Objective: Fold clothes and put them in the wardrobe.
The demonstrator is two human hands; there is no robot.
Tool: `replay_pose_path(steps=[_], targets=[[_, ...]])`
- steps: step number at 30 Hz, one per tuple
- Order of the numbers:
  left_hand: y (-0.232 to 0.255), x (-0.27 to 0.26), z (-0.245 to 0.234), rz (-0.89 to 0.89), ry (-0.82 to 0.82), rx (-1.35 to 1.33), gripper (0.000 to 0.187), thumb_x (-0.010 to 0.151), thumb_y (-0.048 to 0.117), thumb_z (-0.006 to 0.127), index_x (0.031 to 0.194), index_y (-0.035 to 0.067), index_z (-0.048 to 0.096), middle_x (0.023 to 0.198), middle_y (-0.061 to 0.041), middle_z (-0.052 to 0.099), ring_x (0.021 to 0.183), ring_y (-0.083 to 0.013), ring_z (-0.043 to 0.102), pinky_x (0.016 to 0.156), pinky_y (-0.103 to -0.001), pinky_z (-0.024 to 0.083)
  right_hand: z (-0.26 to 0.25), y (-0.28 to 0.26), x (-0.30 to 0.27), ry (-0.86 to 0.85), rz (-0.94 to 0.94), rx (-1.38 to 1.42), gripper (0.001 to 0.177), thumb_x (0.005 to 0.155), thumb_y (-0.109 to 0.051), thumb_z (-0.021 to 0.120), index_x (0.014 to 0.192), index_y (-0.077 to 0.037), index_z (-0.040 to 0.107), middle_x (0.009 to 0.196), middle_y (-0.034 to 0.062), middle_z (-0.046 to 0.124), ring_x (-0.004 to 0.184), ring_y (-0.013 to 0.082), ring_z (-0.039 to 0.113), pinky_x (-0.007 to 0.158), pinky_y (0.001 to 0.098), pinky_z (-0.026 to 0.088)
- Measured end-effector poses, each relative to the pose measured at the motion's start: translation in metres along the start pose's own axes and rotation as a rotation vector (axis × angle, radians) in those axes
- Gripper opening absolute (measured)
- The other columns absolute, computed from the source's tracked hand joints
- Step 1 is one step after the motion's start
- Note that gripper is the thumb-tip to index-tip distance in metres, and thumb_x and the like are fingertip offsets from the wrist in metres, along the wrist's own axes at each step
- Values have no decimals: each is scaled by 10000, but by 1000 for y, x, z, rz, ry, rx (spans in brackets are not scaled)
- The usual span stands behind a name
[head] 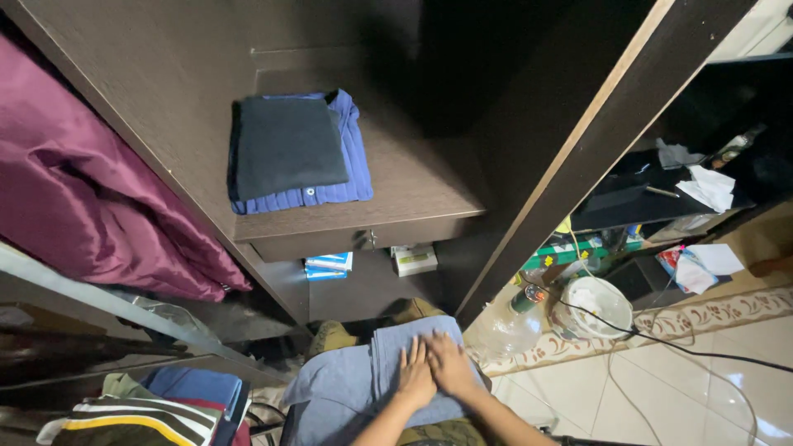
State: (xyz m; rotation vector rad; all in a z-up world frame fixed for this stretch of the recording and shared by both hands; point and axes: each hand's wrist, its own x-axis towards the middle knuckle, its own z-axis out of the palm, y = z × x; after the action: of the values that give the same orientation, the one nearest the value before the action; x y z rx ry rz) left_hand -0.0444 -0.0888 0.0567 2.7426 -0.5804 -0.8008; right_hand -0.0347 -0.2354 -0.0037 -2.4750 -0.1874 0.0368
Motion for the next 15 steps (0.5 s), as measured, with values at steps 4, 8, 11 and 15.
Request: replay_pose_path(steps=[4,8,11,15], targets=[[-28,14,33,27,244,-155,622,1048,279,400,1607,33,280,1689,-132,209,1566,-324,134,1238,-567,99,-24,-43,-21,-37,-71,-245,514,1017,-275,491,1525,-210,452,1601,123,381,1488,371,303,1155,628,245],[-40,-3,24,-66,134,-217,591,1040,399,402,1593,217,305,1713,-58,167,1581,-264,133,1262,-529,100,-44,-45,-26,-157,42,-144,511,1003,-306,481,1512,-271,466,1628,52,362,1513,317,290,1167,605,262],[-54,2,25,-119,180,-220,650,1040,462,410,1616,201,259,1706,-53,174,1573,-267,144,1264,-515,107,-47,-22,-29,-125,97,-77,482,1014,-335,467,1493,-281,488,1624,71,376,1461,339,371,1118,537,363],[-82,0,33,-199,145,-258,680,1034,508,391,1614,189,237,1706,-34,156,1581,-232,138,1253,-531,98,-28,56,-44,-108,388,171,511,1041,-385,421,1545,-316,465,1402,157,621,1258,364,621,1044,410,494]])
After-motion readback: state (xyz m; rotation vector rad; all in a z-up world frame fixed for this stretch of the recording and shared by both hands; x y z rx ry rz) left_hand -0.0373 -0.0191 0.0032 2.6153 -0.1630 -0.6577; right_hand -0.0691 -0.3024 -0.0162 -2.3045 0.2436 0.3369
